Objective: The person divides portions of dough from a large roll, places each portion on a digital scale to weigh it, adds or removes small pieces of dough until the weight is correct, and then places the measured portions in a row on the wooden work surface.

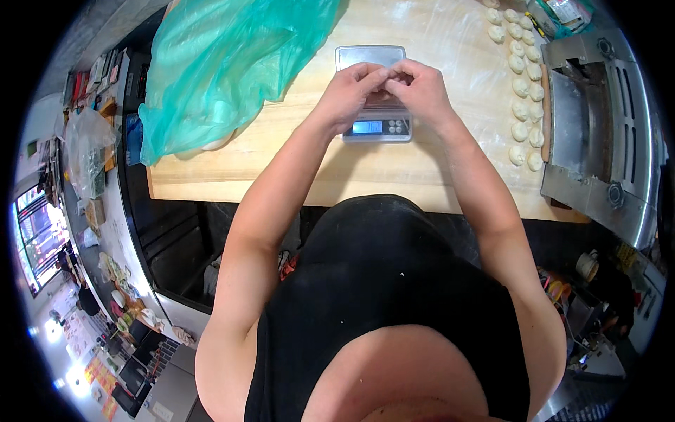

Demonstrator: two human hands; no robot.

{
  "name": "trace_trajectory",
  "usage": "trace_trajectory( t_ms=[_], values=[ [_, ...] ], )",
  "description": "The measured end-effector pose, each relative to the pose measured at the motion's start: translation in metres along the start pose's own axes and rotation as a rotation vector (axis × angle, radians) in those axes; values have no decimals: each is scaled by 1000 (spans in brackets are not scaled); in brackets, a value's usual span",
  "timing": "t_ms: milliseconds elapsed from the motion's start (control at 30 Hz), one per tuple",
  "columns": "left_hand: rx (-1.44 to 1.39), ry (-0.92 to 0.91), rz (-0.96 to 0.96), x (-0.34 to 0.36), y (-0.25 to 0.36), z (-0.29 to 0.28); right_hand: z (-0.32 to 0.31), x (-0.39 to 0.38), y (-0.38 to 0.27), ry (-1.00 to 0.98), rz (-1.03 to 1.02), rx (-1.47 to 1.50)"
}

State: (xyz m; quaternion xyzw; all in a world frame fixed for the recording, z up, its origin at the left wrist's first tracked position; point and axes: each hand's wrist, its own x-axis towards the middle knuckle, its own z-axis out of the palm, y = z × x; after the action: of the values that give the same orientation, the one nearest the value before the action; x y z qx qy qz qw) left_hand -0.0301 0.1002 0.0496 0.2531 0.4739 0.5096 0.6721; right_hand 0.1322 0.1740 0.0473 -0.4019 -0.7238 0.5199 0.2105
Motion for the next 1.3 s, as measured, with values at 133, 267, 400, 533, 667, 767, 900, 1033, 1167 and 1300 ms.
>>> trace_trajectory(
  t_ms=[133,267,400,533,667,767,900,1033,1167,1300],
  values=[
    [-27,92,38,-4,2,-1,-13,-5,-17,-68,-15,177],
    [-22,115,54,-3,5,4,-17,-8,-17,16,-101,81],
    [68,38,47,4,2,3,-9,-8,-16,-18,-167,1],
    [-1,244,129,3,4,8,-17,-5,-2,37,-3,214],
    [674,241,175,21,-8,-24,-5,-4,31,66,301,73],
    [1286,114,321,26,-19,-21,4,1,38,53,222,-139],
    [1603,68,320,36,-36,-16,-4,7,43,-207,346,395],
    [1400,170,280,27,-32,-12,-22,-1,20,-216,255,730],
    [278,142,50,15,-16,-8,-13,-5,-7,-28,167,427],
    [-59,-39,-30,5,-10,-1,-2,-3,-19,-30,-37,-239]
  ],
)
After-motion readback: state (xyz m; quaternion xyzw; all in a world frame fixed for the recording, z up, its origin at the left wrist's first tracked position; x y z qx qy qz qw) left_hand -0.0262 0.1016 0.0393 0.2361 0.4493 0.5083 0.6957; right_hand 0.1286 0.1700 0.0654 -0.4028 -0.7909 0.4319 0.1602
